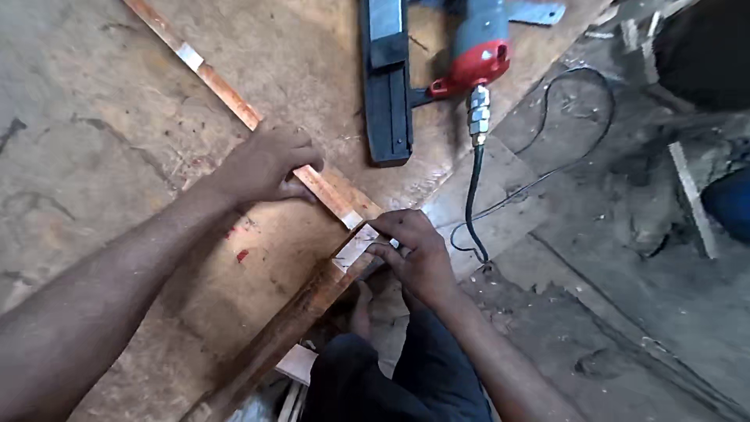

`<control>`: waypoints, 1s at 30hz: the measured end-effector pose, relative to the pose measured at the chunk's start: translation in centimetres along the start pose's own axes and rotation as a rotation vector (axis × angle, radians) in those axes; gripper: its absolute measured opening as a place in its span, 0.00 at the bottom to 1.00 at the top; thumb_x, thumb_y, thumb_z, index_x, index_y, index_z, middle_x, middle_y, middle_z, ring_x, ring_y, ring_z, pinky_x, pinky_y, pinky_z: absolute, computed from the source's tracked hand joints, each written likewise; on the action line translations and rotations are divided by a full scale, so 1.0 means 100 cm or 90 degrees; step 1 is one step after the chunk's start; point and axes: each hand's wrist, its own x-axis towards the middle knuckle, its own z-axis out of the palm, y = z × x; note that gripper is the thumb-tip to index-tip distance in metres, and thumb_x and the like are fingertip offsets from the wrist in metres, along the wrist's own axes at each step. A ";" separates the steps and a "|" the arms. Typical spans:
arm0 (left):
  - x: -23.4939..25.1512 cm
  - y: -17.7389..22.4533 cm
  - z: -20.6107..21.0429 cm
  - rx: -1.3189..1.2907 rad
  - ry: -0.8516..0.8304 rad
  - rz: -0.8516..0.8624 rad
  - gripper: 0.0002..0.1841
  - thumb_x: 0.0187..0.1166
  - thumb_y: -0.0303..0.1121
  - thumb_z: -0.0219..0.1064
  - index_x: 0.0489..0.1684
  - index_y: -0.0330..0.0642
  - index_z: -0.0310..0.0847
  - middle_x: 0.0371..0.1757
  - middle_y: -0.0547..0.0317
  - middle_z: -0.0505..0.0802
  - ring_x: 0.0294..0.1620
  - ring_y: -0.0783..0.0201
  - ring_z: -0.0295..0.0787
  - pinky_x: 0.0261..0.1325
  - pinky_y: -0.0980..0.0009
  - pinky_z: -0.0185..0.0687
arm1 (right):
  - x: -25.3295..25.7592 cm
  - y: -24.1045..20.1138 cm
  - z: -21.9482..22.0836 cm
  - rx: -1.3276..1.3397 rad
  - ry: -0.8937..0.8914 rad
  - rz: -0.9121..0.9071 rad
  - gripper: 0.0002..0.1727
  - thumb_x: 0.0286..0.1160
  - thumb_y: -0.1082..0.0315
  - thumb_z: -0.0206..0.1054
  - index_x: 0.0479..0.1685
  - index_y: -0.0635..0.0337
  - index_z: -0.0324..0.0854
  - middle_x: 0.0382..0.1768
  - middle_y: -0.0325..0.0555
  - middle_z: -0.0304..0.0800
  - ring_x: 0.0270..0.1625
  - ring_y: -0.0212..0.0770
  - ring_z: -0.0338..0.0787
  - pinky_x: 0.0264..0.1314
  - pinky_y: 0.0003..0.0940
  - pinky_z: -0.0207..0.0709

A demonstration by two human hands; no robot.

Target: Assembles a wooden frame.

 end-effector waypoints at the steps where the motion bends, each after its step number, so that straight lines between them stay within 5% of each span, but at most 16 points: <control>1: -0.001 0.001 0.002 -0.002 -0.001 0.006 0.25 0.71 0.63 0.69 0.56 0.56 0.88 0.50 0.55 0.90 0.56 0.48 0.85 0.66 0.38 0.70 | 0.000 -0.001 0.001 0.005 0.008 0.004 0.17 0.68 0.64 0.80 0.58 0.52 0.92 0.55 0.41 0.92 0.62 0.40 0.86 0.69 0.39 0.80; 23: -0.011 0.023 0.009 0.007 0.007 -0.027 0.21 0.75 0.55 0.70 0.58 0.54 0.89 0.48 0.51 0.90 0.52 0.45 0.84 0.63 0.39 0.67 | 0.001 0.004 -0.005 0.056 -0.010 0.018 0.15 0.71 0.63 0.77 0.56 0.53 0.94 0.56 0.40 0.92 0.64 0.41 0.85 0.71 0.40 0.78; 30: -0.013 0.020 0.011 0.028 0.013 -0.015 0.25 0.76 0.61 0.66 0.58 0.54 0.89 0.53 0.54 0.92 0.55 0.46 0.84 0.66 0.39 0.62 | -0.001 0.004 -0.002 0.072 0.006 0.003 0.15 0.69 0.64 0.79 0.55 0.55 0.94 0.56 0.43 0.92 0.64 0.42 0.85 0.71 0.40 0.77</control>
